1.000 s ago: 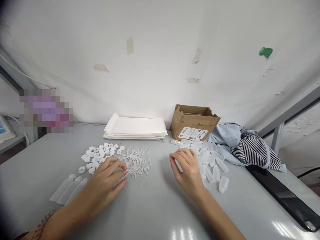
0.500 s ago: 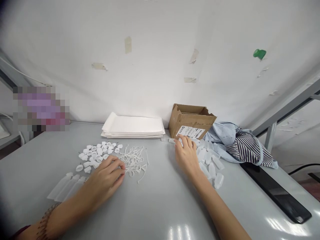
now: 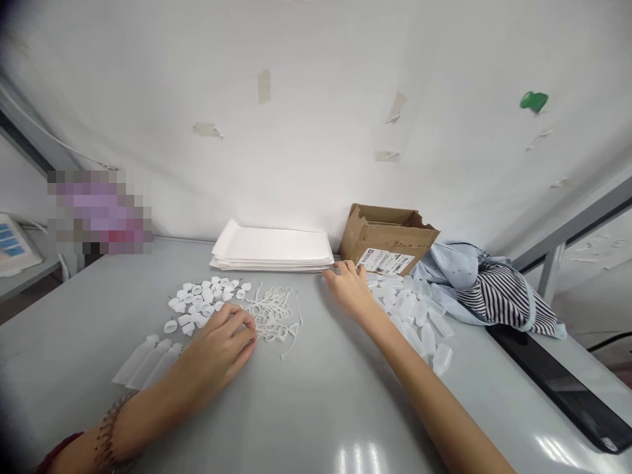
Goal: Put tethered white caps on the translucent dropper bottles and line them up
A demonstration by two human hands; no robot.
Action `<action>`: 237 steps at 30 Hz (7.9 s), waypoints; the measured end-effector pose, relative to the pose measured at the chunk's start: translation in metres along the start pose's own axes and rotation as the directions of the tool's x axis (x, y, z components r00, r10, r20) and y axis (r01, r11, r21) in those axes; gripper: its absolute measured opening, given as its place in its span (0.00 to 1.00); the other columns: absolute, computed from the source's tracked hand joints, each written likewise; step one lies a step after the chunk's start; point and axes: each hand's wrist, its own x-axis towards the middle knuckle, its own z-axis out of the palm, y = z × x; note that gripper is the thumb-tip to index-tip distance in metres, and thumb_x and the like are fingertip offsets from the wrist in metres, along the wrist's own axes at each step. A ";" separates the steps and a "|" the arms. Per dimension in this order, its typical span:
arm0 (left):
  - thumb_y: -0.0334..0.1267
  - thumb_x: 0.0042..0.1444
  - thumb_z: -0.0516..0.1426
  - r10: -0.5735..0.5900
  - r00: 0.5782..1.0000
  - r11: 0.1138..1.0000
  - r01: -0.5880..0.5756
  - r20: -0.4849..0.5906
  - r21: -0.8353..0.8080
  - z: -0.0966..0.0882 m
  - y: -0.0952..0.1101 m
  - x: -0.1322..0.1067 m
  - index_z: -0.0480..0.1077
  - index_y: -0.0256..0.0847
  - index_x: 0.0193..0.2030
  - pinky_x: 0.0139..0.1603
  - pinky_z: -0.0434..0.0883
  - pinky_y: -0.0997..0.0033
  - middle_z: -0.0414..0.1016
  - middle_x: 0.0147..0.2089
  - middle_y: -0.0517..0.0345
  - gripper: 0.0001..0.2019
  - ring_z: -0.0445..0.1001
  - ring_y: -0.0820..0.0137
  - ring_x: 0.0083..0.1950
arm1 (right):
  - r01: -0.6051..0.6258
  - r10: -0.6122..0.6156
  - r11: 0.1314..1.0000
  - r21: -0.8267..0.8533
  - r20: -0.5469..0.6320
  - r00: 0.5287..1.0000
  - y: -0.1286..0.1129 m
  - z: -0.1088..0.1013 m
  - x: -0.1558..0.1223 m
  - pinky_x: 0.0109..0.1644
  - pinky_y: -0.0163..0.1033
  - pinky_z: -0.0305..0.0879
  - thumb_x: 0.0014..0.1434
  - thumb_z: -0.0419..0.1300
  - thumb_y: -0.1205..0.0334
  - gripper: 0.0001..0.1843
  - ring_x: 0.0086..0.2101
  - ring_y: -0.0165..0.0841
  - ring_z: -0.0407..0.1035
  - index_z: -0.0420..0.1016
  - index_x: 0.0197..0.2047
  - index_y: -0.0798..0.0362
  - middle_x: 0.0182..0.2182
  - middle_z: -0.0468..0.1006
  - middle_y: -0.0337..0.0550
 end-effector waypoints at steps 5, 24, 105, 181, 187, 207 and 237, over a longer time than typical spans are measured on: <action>0.24 0.57 0.54 -0.019 0.998 0.999 0.016 0.059 0.052 -0.006 0.004 0.001 0.71 0.35 0.31 0.40 0.68 0.60 0.71 0.36 0.51 0.07 0.65 0.60 0.42 | -0.032 0.033 0.998 -0.057 0.022 0.999 -0.007 0.001 0.003 0.47 0.49 0.55 0.64 0.47 0.74 0.18 0.47 0.47 0.65 0.74 0.50 0.56 0.45 0.76 0.57; 0.26 0.60 0.52 -0.045 0.998 0.998 0.046 0.044 -0.044 -0.005 0.003 0.001 0.68 0.38 0.30 0.42 0.66 0.61 0.69 0.34 0.54 0.09 0.64 0.62 0.42 | -0.166 0.201 0.955 0.248 -0.123 0.972 0.007 0.010 0.015 0.41 0.42 0.63 0.59 0.48 0.72 0.15 0.40 0.42 0.71 0.68 0.48 0.58 0.43 0.75 0.56; 0.46 0.55 0.62 -0.236 0.767 -0.306 0.525 0.597 -0.794 -0.034 -0.005 0.013 0.77 0.36 0.32 0.34 0.62 0.75 0.72 0.30 0.58 0.13 0.65 0.74 0.32 | 0.124 -0.004 0.624 0.771 -0.155 0.988 -0.060 -0.007 -0.081 0.44 0.44 0.75 0.62 0.55 0.65 0.13 0.44 0.39 0.75 0.68 0.50 0.52 0.44 0.79 0.48; 0.42 0.59 0.57 -0.084 0.940 0.896 -0.075 -0.331 -0.439 -0.024 0.032 -0.007 0.54 0.41 0.63 0.48 0.72 0.57 0.74 0.49 0.46 0.27 0.73 0.57 0.48 | -0.412 -0.196 -0.701 0.582 0.398 0.896 -0.081 -0.037 -0.083 0.45 0.38 0.69 0.54 0.68 0.59 0.14 0.37 0.34 0.77 0.75 0.42 0.55 0.36 0.82 0.47; 0.42 0.47 0.68 -0.117 0.970 0.884 0.004 -0.213 -0.467 -0.009 0.032 -0.005 0.54 0.44 0.61 0.49 0.73 0.53 0.71 0.53 0.46 0.38 0.71 0.54 0.52 | -0.420 -0.261 -0.738 0.528 0.351 0.899 -0.087 -0.037 -0.086 0.46 0.36 0.69 0.53 0.69 0.61 0.14 0.36 0.32 0.77 0.75 0.41 0.56 0.35 0.82 0.47; 0.28 0.51 0.57 0.187 0.841 0.965 -0.254 -0.507 -0.064 -0.028 0.042 0.004 0.67 0.27 0.49 0.45 0.70 0.55 0.76 0.41 0.44 0.17 0.72 0.56 0.45 | -0.298 -0.224 -0.692 0.657 0.197 0.954 -0.097 -0.038 -0.094 0.40 0.37 0.69 0.54 0.68 0.53 0.17 0.35 0.35 0.77 0.74 0.43 0.54 0.33 0.80 0.44; 0.26 0.51 0.54 0.151 0.930 0.949 -0.231 -0.336 -0.213 -0.034 0.041 -0.003 0.64 0.31 0.53 0.50 0.72 0.56 0.75 0.45 0.47 0.20 0.69 0.56 0.51 | -0.304 -0.056 -0.539 0.785 0.327 0.943 -0.098 -0.032 -0.095 0.39 0.38 0.68 0.53 0.68 0.53 0.13 0.28 0.31 0.74 0.76 0.35 0.53 0.27 0.79 0.40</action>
